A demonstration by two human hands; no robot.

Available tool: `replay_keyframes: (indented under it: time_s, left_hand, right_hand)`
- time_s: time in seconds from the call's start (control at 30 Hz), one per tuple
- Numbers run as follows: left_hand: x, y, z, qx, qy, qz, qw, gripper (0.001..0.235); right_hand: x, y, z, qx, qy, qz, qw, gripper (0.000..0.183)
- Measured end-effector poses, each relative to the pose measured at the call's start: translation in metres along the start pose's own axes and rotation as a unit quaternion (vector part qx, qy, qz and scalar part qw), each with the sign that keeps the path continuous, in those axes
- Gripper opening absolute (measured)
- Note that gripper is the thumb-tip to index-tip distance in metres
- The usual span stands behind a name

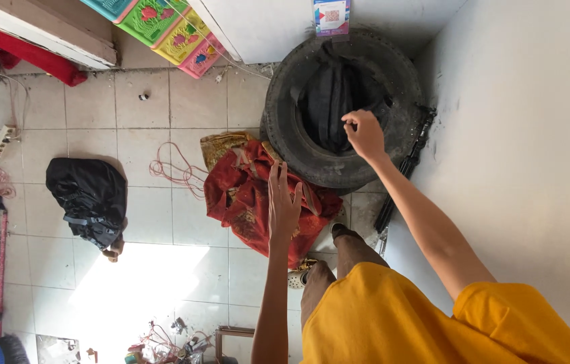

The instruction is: The person picks up a mirror frame and places it on the floor, then moves a broom and dustpan. They pick up a black plastic bag and place it in a corner, followed by a black backpack. They then pick up a pair of shoes and place them inside a tire, followed by a black jacket and a red cloth. Finally, they pick up a bucket and walk outside.

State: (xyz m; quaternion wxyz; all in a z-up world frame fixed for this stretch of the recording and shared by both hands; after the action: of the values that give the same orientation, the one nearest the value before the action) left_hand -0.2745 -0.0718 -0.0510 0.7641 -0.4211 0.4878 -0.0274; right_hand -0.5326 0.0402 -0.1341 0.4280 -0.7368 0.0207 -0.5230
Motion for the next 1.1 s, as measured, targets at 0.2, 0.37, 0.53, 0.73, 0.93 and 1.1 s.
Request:
replay_keyframes:
  time_s: [0.2,0.37,0.53,0.73,0.93,1.1]
  left_hand:
    - [-0.010,0.009,-0.002,0.000,0.034,-0.024,0.999,0.061]
    - [-0.007,0.012,0.007,-0.012,0.038,-0.027,0.999,0.057]
    - [0.003,0.006,0.027,-0.046,0.045,-0.049,0.997,0.056]
    - [0.033,-0.033,0.065,-0.093,0.010,-0.058,0.994,0.056]
    - [0.093,-0.094,0.139,-0.167,-0.037,-0.023,0.985,0.058]
    - [0.163,-0.148,0.233,-0.253,-0.032,-0.043,0.966,0.058]
  right_hand:
    - [0.011,0.011,0.043,0.025,-0.001,0.011,1.000,0.015]
    - [0.040,0.006,0.069,0.049,-0.013,0.032,0.998,0.019]
    - [0.078,0.010,0.087,0.079,-0.026,0.048,0.995,0.025]
    - [0.156,0.029,0.114,0.095,-0.129,0.056,0.986,0.033]
    - [0.231,0.072,0.170,0.128,-0.194,0.047,0.972,0.036]
    - [0.299,0.127,0.248,0.173,-0.241,0.052,0.953,0.035]
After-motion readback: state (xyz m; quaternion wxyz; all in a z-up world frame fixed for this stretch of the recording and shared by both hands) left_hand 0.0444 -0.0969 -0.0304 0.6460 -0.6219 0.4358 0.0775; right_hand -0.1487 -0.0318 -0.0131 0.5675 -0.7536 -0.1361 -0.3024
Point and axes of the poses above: each hand's wrist, its own z-axis away from the middle knuckle, its own y-axis out of the palm, x = y × z, the point moved 9 cm from there along -z, towards the middle knuckle, and after that the axes turned 1 degree about -z, right-handed, at the moved point
